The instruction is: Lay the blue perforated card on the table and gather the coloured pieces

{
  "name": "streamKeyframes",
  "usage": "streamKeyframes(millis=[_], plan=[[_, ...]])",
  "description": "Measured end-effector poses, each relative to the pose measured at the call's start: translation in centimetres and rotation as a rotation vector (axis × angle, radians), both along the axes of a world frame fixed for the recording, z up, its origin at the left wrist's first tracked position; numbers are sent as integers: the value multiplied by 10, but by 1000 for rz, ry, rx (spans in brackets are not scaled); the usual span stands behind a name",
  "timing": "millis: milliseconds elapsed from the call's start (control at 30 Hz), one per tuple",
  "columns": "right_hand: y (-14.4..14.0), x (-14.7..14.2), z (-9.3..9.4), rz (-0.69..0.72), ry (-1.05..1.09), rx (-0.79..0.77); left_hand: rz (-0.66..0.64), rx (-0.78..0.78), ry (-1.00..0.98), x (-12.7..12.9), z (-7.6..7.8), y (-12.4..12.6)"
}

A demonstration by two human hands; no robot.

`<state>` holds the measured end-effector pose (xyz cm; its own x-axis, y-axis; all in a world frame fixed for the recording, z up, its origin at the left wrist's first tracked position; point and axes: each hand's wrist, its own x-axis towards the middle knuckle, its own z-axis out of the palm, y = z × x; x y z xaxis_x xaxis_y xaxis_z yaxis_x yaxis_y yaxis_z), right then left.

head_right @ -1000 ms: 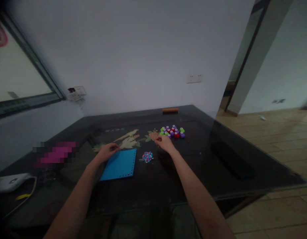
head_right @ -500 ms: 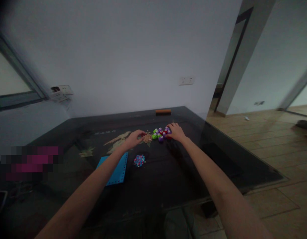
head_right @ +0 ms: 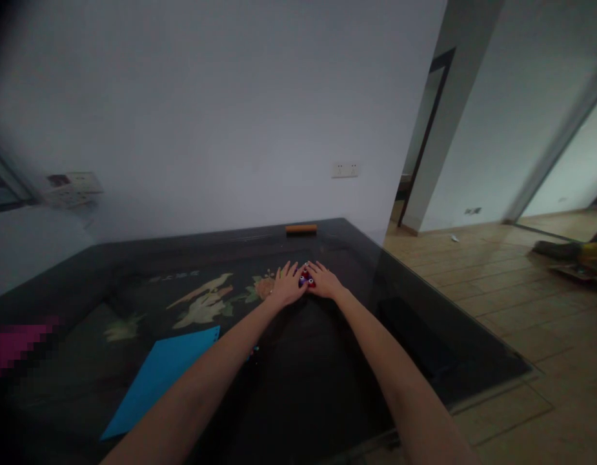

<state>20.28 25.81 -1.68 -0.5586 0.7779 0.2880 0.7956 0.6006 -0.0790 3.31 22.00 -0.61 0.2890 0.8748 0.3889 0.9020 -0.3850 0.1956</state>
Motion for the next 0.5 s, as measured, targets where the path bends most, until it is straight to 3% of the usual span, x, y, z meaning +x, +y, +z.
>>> streamKeyframes(millis=[500], plan=[[-5, -23, -6, 62, 203, 44, -20, 28, 113, -23, 1, 1]])
